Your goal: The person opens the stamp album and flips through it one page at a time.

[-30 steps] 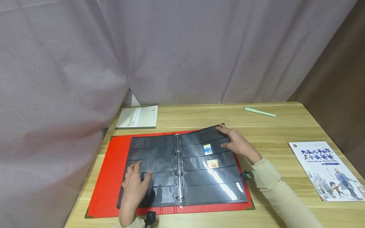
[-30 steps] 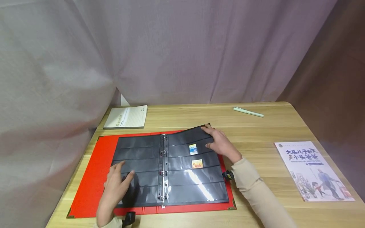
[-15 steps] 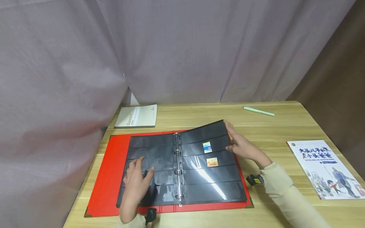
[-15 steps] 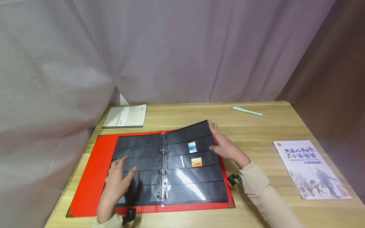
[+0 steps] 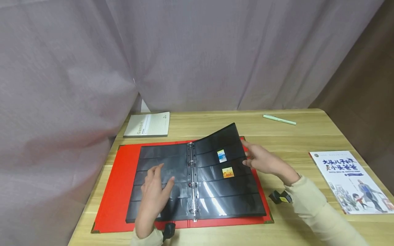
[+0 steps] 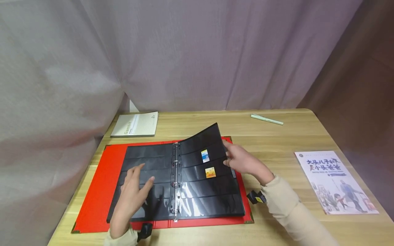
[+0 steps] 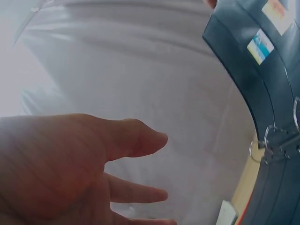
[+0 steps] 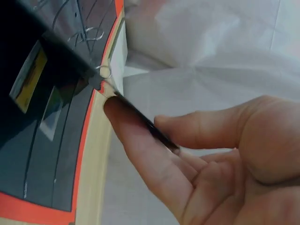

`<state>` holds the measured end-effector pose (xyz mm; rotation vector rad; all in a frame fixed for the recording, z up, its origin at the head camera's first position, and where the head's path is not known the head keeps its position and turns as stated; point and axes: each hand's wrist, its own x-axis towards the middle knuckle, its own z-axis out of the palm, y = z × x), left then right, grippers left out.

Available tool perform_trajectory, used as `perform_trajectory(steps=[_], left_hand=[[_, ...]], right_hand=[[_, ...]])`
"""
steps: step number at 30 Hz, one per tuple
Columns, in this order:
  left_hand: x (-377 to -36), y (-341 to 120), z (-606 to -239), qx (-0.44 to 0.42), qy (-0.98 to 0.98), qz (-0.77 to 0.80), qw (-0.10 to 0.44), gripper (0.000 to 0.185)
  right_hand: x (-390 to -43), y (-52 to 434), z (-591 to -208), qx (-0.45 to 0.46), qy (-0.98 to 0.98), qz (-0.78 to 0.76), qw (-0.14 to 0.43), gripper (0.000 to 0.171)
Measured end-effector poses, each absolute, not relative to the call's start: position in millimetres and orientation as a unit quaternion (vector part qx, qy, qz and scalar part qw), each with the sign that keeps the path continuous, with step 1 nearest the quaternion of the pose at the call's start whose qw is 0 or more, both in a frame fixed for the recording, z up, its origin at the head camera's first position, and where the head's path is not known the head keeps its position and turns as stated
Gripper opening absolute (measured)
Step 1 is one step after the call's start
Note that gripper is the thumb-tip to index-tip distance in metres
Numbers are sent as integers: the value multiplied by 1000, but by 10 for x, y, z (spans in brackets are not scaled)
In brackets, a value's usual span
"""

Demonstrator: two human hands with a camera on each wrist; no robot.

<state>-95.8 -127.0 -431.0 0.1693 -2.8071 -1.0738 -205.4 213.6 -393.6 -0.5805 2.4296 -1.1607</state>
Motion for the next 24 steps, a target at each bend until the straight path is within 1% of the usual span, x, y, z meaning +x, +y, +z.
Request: perform_trajectory(steps=[10, 17, 24], left_hand=[[-1028, -1155, -4164, 32, -929, -362, 78, 61], [-1099, -1064, -4018, 3, -931, -358, 77, 60], [-1208, -899, -3899, -31, -922, -380, 65, 62]], right_hand=[[-2076, 1998, -3714, -190, 891, -385, 147, 70], [-2100, 1846, -3561, -193, 887, -394, 142, 66], [-2111, 1637, -3406, -219, 853, -449, 151, 65]])
